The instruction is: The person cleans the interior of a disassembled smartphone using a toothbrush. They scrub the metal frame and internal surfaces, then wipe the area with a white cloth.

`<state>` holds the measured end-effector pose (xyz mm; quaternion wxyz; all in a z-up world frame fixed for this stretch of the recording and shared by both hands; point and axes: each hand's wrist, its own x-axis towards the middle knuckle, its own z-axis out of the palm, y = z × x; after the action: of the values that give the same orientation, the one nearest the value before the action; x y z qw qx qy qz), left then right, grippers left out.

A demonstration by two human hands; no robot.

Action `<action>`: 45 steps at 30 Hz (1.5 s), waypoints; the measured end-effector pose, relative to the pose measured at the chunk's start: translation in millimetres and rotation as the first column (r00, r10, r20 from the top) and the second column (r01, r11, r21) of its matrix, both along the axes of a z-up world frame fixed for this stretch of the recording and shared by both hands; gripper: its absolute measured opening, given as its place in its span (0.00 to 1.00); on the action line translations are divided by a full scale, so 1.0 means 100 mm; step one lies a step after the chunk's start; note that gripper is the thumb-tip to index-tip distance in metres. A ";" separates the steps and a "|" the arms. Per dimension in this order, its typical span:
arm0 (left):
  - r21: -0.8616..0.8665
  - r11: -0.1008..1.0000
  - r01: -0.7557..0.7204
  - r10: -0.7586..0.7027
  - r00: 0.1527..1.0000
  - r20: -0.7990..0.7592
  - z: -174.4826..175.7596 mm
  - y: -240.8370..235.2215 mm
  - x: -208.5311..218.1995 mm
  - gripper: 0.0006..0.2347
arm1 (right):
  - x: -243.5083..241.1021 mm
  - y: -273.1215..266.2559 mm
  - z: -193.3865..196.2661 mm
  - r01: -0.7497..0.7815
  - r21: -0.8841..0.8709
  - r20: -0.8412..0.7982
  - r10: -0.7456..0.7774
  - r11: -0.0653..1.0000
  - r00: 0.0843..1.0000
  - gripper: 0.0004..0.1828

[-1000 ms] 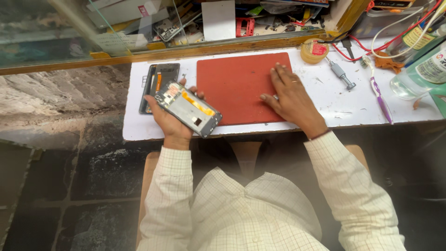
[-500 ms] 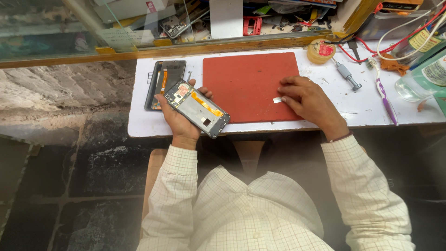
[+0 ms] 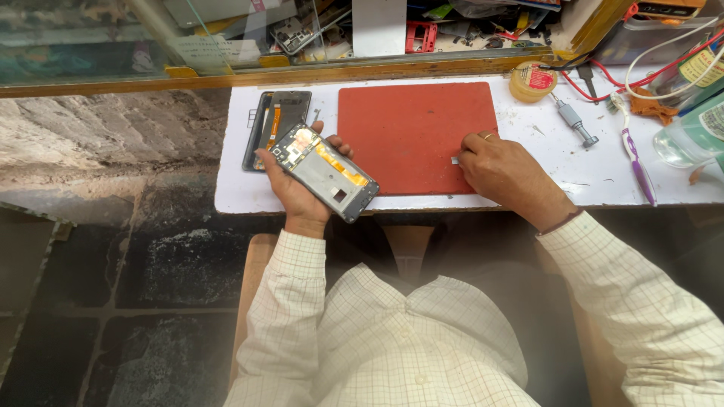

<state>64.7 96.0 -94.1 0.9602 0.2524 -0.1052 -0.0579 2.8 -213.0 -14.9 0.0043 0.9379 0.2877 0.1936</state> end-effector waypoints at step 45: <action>-0.035 0.949 -0.313 0.315 0.932 0.181 0.94 1.04 -0.76 0.36 | -0.43 1.24 -0.54 -0.415 0.439 -0.270 0.558 0.797 0.785 0.42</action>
<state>-10.9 199.9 0.2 0.9438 0.2675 -0.1523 0.1202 -39.8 -88.7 -68.7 -0.2734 0.8330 0.4785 0.0480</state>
